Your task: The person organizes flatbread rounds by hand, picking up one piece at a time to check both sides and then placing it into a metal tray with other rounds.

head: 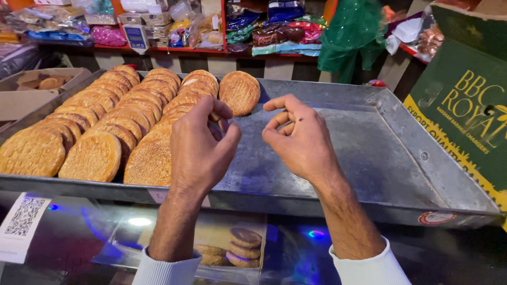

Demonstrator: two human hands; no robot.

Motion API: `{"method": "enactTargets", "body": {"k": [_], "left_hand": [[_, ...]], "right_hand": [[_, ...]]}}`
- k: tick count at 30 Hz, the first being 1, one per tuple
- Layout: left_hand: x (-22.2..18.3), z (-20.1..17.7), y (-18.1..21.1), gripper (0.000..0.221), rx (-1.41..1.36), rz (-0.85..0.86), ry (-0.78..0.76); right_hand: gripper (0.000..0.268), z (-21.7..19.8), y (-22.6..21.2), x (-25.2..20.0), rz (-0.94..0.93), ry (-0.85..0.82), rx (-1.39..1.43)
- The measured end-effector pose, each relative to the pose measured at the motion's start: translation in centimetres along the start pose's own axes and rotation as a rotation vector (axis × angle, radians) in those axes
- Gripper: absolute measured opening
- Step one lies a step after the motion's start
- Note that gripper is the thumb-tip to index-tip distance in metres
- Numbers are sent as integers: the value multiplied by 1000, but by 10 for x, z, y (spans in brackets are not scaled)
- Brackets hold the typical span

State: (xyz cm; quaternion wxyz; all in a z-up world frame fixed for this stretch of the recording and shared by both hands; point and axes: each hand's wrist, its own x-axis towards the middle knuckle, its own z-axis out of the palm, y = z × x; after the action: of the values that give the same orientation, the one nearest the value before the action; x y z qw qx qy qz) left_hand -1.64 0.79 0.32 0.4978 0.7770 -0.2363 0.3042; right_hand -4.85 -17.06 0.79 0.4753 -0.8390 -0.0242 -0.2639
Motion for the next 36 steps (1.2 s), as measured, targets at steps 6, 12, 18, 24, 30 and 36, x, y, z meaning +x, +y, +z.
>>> {"method": "enactTargets", "body": {"k": [6, 12, 18, 24, 30, 36], "left_hand": [[-12, -20, -3, 15, -88, 54, -1], [-24, -58, -2, 5, -98, -48, -12], [-33, -114, -15, 6, -98, -98, 22], [-51, -182, -35, 6, -17, -141, 74], [-78, -257, -55, 16, 8, -88, 161], [-112, -328, -79, 29, -11, -152, 215]], "right_hand": [[33, 9, -10, -5, -35, 24, 48], [17, 27, -49, -23, -63, -5, 121], [10, 70, -76, -35, -132, -47, 180], [6, 129, -115, -55, -218, -75, 186], [12, 194, -159, -88, -222, -164, 221], [15, 261, -198, -117, -179, -258, 278]]}}
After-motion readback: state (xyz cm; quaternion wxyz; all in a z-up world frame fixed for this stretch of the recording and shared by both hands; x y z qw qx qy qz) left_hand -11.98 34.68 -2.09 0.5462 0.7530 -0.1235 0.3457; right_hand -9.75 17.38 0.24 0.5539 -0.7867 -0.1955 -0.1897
